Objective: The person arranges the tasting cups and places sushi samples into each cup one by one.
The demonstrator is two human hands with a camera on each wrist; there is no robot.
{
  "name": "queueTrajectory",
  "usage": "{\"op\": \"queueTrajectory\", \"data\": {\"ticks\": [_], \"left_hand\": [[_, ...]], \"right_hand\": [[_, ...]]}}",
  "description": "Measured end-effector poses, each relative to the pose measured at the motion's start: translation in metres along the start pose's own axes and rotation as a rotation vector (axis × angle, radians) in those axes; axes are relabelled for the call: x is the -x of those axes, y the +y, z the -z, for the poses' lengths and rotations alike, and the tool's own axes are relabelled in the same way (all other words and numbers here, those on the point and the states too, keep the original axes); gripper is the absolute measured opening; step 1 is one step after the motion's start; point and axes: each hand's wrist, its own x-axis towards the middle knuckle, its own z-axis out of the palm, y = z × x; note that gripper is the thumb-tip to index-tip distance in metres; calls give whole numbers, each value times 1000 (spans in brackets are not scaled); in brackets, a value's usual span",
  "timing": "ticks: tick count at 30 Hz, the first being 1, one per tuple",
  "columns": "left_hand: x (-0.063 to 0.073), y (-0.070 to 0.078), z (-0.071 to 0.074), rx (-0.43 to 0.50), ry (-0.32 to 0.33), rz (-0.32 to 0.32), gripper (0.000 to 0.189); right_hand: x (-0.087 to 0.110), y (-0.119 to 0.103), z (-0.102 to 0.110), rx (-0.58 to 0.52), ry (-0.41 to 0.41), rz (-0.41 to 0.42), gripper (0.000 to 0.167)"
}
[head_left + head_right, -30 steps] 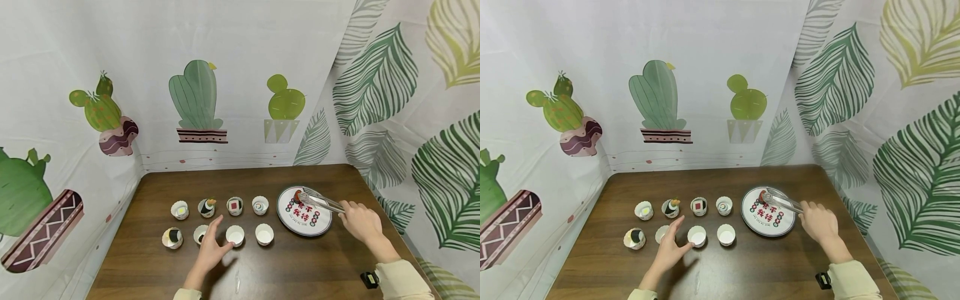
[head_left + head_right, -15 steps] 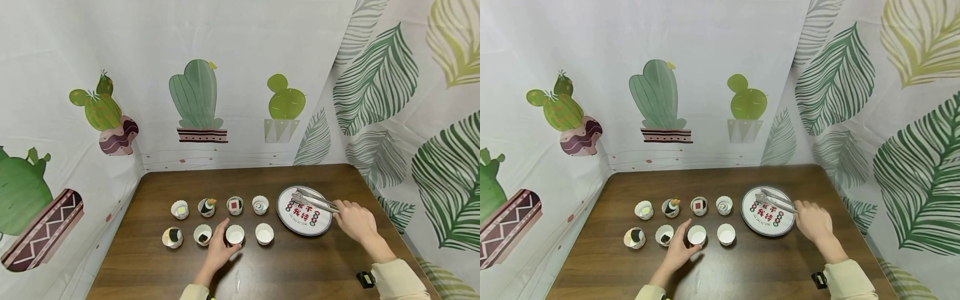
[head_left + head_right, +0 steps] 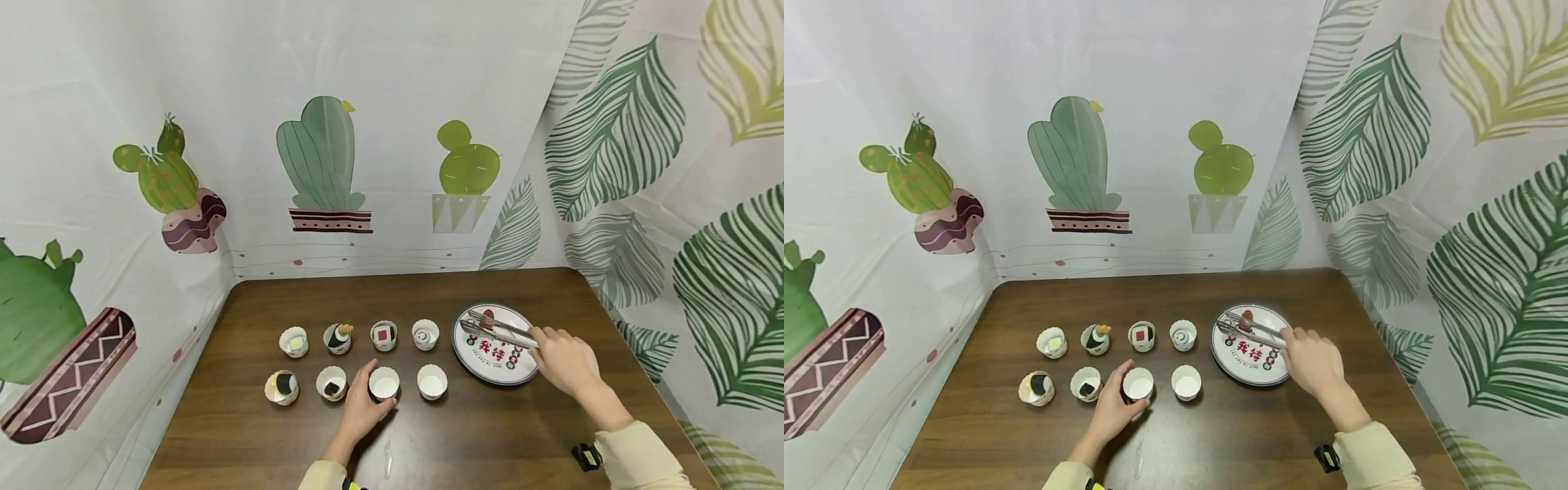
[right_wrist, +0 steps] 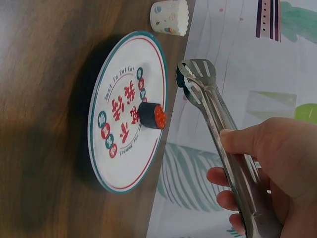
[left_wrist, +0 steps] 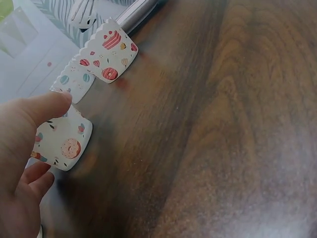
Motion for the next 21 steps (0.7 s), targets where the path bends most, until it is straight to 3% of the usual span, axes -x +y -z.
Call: {"op": "queueTrajectory", "data": {"ticks": [8, 21], "left_hand": [[-1, -2, -4, 23, 14, 2, 76], [-3, -4, -7, 15, 21, 17, 69]], "right_hand": [[-2, -14, 1, 1, 0, 30, 29], [-6, -31, -1, -13, 84, 115, 28]]}}
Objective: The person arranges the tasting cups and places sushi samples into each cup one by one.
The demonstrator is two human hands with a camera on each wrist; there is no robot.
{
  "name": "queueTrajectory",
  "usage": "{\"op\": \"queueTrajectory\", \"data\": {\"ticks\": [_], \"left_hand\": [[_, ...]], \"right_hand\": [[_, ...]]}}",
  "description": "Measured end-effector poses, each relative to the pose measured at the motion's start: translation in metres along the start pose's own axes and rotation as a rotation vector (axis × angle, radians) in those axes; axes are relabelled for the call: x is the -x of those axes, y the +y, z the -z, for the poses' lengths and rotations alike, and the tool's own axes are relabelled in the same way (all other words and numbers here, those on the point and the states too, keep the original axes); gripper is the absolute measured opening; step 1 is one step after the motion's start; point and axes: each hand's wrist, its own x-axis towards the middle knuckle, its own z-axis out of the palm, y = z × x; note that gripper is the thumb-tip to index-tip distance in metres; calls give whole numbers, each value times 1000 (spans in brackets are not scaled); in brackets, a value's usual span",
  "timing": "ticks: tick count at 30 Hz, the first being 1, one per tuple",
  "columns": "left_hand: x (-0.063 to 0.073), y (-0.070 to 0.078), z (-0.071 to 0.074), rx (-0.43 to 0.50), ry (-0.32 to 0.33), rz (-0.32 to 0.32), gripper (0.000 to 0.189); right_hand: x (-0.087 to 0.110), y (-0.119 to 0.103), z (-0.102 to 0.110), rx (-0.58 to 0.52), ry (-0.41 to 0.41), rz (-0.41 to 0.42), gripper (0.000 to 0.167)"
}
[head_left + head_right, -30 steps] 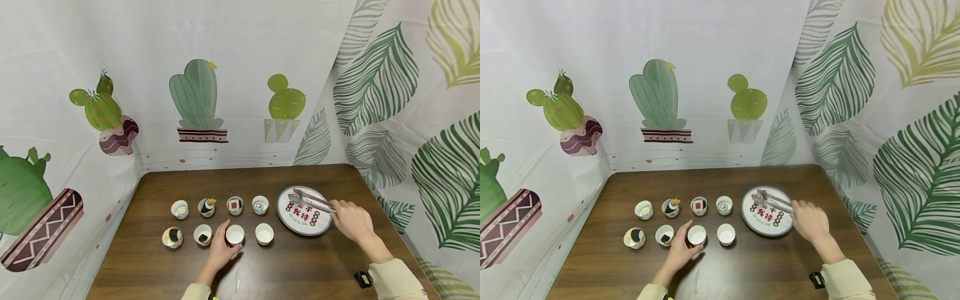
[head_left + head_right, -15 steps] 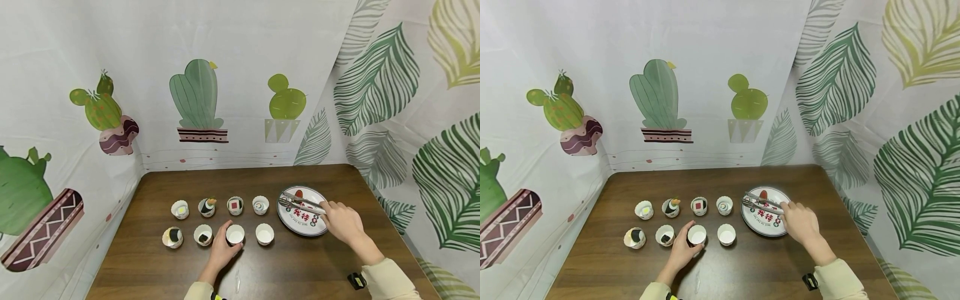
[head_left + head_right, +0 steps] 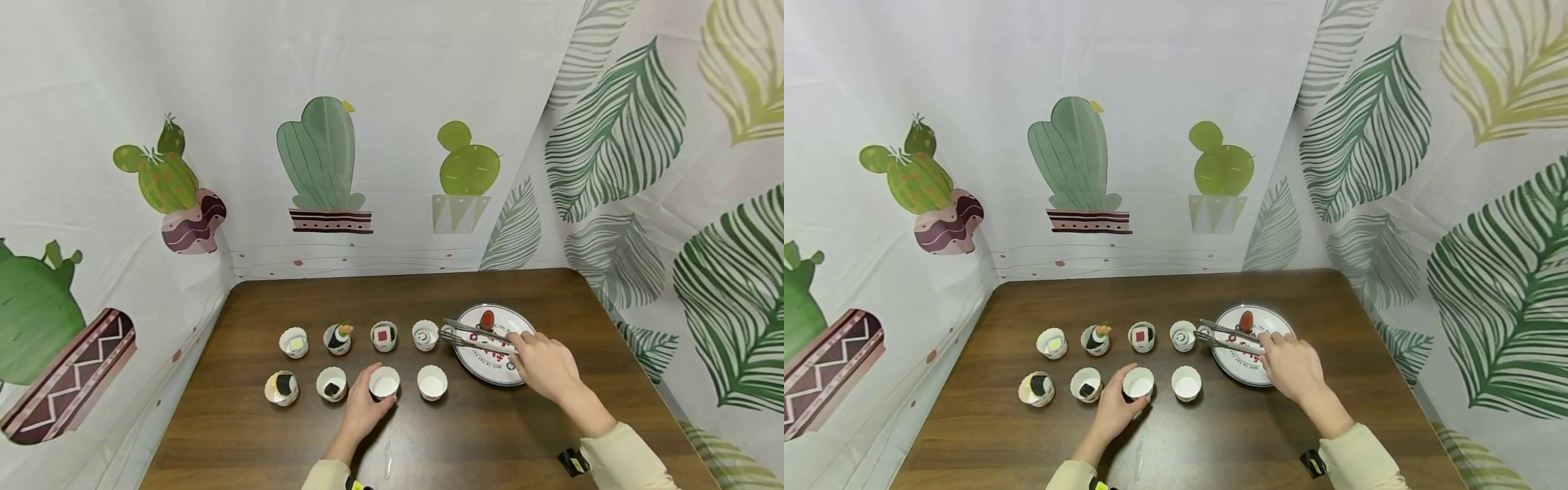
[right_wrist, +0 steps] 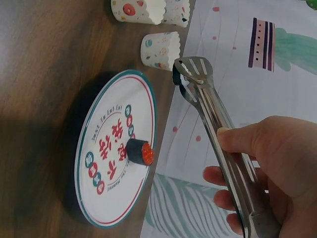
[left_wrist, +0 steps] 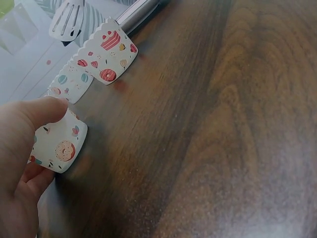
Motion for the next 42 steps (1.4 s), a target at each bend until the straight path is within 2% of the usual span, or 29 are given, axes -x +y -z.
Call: {"op": "queueTrajectory", "data": {"ticks": [11, 29, 42], "left_hand": [[1, 0, 0, 17, -3, 16, 68], [0, 1, 0, 35, 3, 11, 69], [0, 2, 1, 46, -2, 16, 69]], "right_hand": [[-4, -14, 2, 7, -36, 32, 30], [-14, -44, 4, -19, 18, 106, 26], [-17, -67, -2, -38, 61, 205, 30]]}}
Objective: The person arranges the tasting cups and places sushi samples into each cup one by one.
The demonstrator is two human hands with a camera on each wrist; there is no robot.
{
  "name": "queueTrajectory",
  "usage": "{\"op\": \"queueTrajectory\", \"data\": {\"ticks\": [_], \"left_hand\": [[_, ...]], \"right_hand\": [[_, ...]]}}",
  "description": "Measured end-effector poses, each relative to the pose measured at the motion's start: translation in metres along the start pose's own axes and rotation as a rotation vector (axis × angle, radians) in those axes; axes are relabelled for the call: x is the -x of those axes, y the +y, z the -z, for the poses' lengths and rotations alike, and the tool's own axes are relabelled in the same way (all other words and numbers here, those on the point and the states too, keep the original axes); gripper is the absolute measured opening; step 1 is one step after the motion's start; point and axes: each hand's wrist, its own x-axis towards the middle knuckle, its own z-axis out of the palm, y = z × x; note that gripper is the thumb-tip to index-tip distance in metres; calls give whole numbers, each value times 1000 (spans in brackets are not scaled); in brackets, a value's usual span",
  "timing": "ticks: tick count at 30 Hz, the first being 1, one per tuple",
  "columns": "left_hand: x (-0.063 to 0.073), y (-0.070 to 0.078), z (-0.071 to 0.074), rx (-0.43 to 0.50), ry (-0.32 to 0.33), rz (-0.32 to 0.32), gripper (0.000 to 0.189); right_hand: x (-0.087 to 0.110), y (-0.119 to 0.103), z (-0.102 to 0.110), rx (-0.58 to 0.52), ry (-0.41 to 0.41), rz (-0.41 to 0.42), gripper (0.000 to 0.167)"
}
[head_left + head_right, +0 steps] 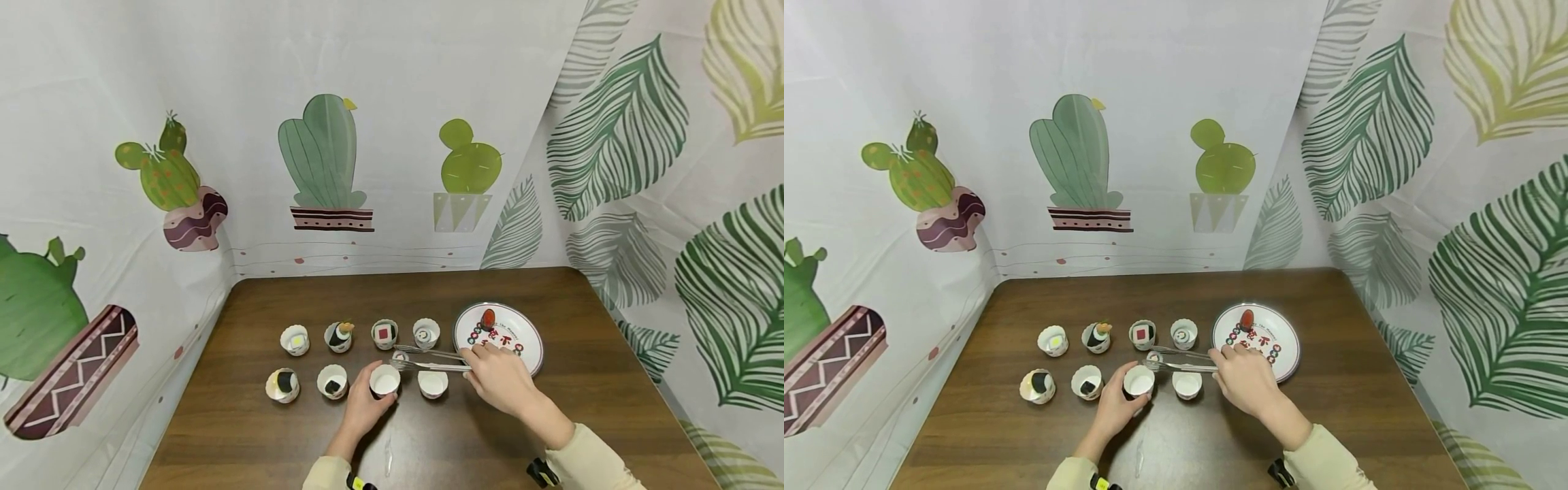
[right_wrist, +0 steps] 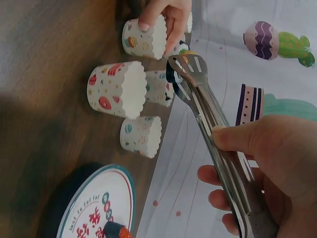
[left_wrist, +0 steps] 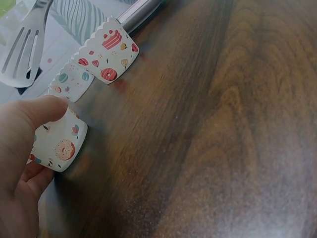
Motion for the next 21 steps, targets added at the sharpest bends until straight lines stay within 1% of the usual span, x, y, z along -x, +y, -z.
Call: {"op": "queueTrajectory", "data": {"ticks": [8, 12, 16, 21], "left_hand": [[0, 1, 0, -13, 8, -4, 70], [0, 1, 1, -12, 13, -6, 70], [0, 0, 0, -15, 10, 4, 69], [1, 0, 0, -23, 2, 23, 69]], "right_hand": [[-2, -12, -2, 0, -15, 22, 31], [-4, -17, -3, 5, -9, 40, 31], [-6, -21, -5, 8, 6, 55, 33], [-7, -23, -6, 8, 8, 58, 30]]}}
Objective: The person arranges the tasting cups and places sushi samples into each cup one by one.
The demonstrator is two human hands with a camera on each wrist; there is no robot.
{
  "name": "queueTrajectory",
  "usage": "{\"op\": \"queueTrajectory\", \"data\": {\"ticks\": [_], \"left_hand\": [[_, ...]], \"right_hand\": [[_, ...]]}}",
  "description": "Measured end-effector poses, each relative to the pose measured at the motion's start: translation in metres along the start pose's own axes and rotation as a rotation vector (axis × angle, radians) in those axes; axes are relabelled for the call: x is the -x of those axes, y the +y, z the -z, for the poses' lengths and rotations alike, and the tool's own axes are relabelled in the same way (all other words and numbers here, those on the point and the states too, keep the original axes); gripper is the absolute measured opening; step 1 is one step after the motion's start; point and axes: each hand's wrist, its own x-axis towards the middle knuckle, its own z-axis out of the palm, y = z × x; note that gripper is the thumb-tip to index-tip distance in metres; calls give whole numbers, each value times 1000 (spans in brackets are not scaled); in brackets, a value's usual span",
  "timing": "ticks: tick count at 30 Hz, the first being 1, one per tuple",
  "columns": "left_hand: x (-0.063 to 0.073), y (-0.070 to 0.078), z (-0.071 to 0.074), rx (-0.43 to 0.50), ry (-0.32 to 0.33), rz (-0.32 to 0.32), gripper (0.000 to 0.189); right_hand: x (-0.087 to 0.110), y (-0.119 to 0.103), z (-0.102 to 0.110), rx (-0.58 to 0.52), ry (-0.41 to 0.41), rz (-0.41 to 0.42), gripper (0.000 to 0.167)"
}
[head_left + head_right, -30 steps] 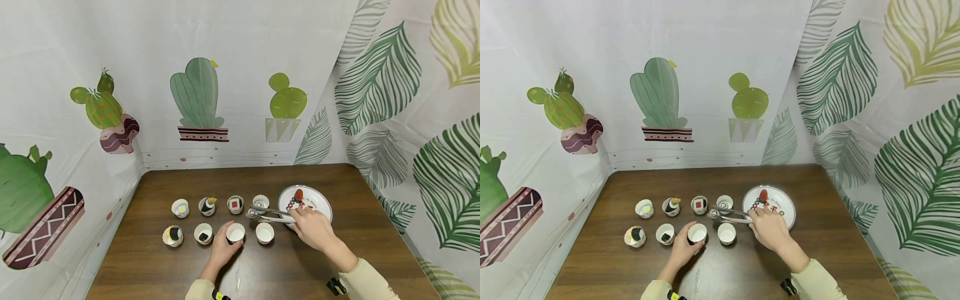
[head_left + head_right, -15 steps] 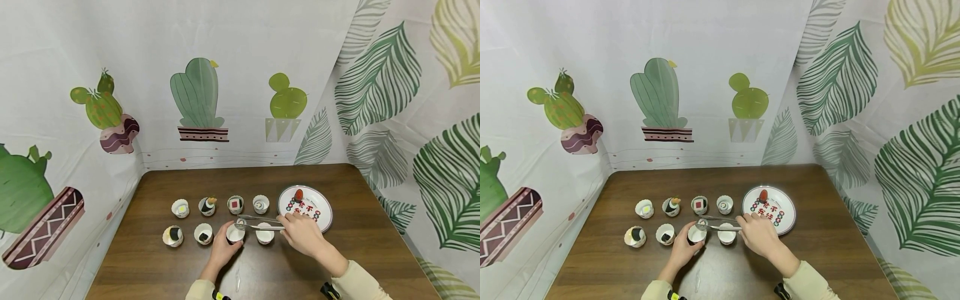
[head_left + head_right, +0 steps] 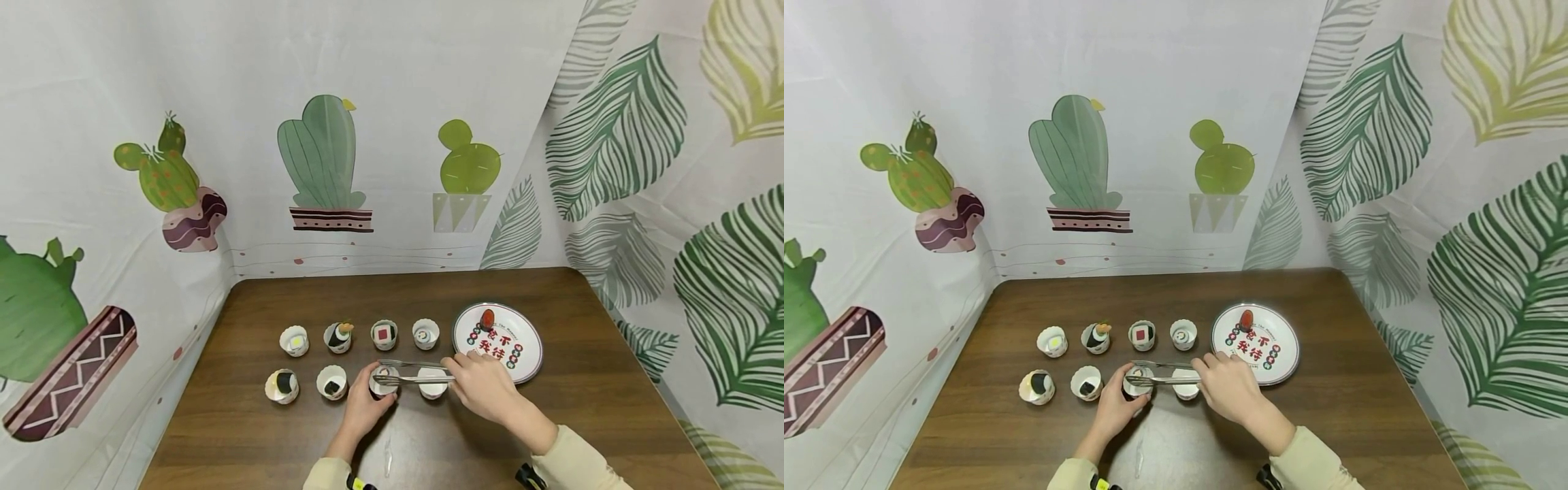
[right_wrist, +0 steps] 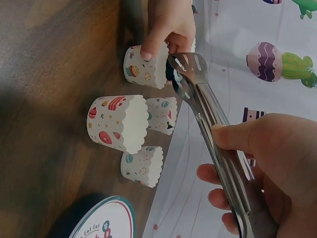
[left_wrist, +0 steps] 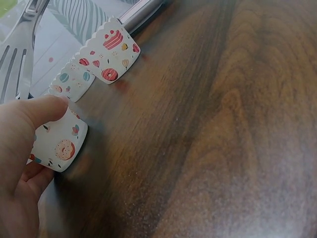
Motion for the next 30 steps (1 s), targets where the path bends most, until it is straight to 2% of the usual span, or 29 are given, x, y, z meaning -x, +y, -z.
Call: {"op": "queueTrajectory", "data": {"ticks": [14, 23, 30], "left_hand": [[1, -1, -1, -18, 9, -11, 68], [0, -1, -2, 7, 20, -39, 69], [0, -1, -2, -3, 19, -26, 70]], "right_hand": [[0, 0, -2, -25, -7, -2, 31], [3, 3, -3, -25, -30, -41, 38], [4, 6, -1, -32, -44, -61, 38]]}}
